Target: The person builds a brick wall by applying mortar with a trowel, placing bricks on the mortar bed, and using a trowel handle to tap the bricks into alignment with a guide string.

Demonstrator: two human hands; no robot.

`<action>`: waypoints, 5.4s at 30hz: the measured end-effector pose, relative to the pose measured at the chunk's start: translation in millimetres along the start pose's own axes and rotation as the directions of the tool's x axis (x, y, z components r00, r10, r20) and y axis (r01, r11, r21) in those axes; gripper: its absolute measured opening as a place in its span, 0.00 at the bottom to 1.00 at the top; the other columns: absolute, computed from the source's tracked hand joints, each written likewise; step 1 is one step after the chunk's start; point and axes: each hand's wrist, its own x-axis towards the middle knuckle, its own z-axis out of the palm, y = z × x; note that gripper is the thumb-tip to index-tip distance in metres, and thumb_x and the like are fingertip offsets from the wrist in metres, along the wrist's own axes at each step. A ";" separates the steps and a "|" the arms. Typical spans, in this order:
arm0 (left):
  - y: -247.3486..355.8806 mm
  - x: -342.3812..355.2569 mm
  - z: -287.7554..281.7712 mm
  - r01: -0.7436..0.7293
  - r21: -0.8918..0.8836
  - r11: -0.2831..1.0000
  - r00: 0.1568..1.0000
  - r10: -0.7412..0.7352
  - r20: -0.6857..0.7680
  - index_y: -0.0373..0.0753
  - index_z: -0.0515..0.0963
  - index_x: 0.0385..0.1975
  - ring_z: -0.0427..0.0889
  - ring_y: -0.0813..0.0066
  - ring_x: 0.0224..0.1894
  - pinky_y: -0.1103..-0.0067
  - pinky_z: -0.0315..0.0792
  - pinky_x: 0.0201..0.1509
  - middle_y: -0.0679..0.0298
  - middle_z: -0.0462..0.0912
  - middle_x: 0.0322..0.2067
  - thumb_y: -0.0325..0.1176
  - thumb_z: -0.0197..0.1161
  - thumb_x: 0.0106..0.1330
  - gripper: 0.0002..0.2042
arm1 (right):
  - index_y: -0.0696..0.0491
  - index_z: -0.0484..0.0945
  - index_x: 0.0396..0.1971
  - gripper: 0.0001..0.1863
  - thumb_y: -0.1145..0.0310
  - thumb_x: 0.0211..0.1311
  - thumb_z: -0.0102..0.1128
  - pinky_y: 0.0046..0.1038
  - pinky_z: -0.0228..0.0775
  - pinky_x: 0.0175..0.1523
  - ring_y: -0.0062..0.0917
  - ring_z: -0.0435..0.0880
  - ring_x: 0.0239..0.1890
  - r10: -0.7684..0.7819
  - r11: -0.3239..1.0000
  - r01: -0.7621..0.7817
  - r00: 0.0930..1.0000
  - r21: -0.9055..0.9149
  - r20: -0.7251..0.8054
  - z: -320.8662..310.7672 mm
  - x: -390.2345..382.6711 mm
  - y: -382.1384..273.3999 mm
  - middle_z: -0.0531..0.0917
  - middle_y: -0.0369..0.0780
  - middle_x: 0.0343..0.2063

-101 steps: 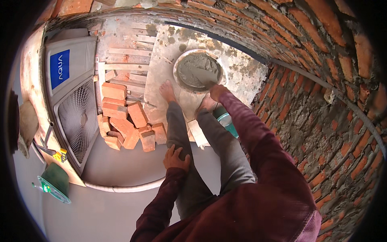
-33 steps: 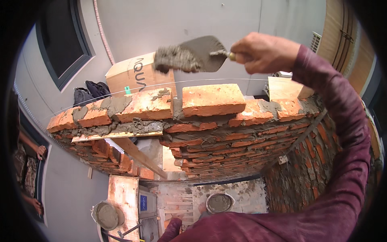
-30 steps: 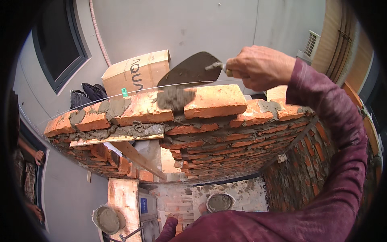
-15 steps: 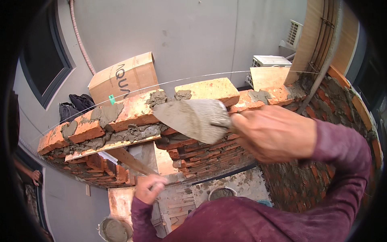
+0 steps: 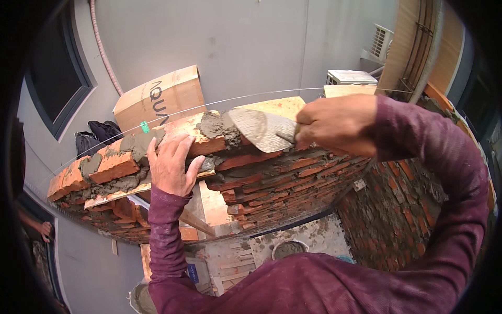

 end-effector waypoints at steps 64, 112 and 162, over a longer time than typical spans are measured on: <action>86.3 -237.2 85.2 0.518 -0.470 0.715 0.811 -0.234 0.537 0.36 0.78 0.32 0.78 0.51 0.48 0.65 0.70 0.52 0.51 0.81 0.45 0.36 0.66 0.57 0.10 | 0.50 0.82 0.47 0.19 0.77 0.53 0.62 0.27 0.77 0.45 0.26 0.83 0.41 0.258 0.792 -0.492 0.806 -0.361 -0.532 76.7 -162.3 63.2 0.83 0.42 0.39; 472.9 -624.3 259.7 0.838 0.528 0.135 -0.400 -0.507 0.763 0.52 0.76 0.55 0.55 0.48 0.69 0.57 0.57 0.68 0.56 0.59 0.67 0.45 0.71 0.49 0.28 | 0.55 0.78 0.41 0.17 0.81 0.48 0.63 0.25 0.60 0.16 0.19 0.69 0.11 0.098 0.155 -0.805 0.589 0.572 0.802 1037.1 35.7 294.6 0.74 0.34 0.15; 48.6 -187.2 -9.3 0.561 -0.692 0.454 0.818 -0.176 0.548 0.37 0.83 0.34 0.83 0.67 0.40 0.73 0.75 0.49 0.57 0.85 0.36 0.33 0.61 0.63 0.08 | 0.61 0.69 0.42 0.14 0.66 0.64 0.54 0.39 0.72 0.32 0.38 0.79 0.24 -0.153 0.948 0.092 0.971 -0.304 -0.186 8.1 -62.4 -8.9 0.76 0.43 0.23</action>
